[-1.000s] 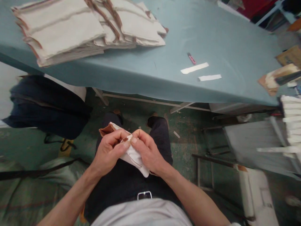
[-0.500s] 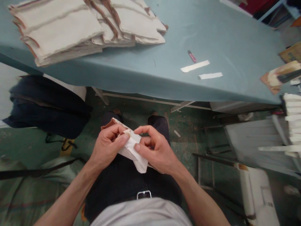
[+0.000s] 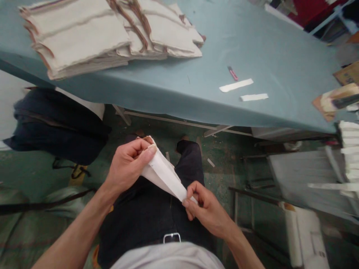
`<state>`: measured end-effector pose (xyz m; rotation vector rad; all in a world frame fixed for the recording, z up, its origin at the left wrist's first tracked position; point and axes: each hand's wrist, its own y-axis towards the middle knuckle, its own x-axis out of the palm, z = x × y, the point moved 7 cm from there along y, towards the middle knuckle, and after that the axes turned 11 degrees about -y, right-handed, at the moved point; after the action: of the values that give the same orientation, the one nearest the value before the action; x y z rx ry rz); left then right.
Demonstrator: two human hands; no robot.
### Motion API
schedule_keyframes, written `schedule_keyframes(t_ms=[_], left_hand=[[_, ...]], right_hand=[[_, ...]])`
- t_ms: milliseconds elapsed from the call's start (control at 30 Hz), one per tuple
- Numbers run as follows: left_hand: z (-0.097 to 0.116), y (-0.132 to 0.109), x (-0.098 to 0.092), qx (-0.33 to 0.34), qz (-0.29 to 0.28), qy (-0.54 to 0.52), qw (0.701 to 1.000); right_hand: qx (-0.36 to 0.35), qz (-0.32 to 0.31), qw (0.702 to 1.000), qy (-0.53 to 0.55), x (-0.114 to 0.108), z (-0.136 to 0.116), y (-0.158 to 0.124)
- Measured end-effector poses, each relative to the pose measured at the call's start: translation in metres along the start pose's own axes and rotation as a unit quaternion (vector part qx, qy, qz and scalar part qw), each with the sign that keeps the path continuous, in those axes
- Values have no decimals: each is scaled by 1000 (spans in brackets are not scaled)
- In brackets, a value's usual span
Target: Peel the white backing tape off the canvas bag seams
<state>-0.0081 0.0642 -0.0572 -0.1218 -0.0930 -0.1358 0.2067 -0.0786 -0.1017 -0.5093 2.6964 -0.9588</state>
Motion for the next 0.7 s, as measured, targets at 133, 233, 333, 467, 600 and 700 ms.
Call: schedule_keyframes(t_ms=[133, 233, 333, 467, 600, 700], left_hand=[[12, 2, 2, 30, -66, 73, 995], [15, 3, 8, 40, -95, 92, 990], [22, 2, 17, 65, -124, 105, 985], [40, -5, 32, 120, -183, 125, 968], [68, -18, 43, 176, -232, 126, 948], [78, -16, 35, 138, -181, 86, 970]], right_hand=[[55, 62, 980, -184, -45, 5, -12], [16, 230, 928, -291, -86, -25, -13], [-113, 276, 922, -245, -86, -70, -4], [-347, 224, 899, -143, -51, -140, 0], [-438, 93, 891, -80, -19, -189, 8], [-409, -3, 908, -89, -9, -201, 26]])
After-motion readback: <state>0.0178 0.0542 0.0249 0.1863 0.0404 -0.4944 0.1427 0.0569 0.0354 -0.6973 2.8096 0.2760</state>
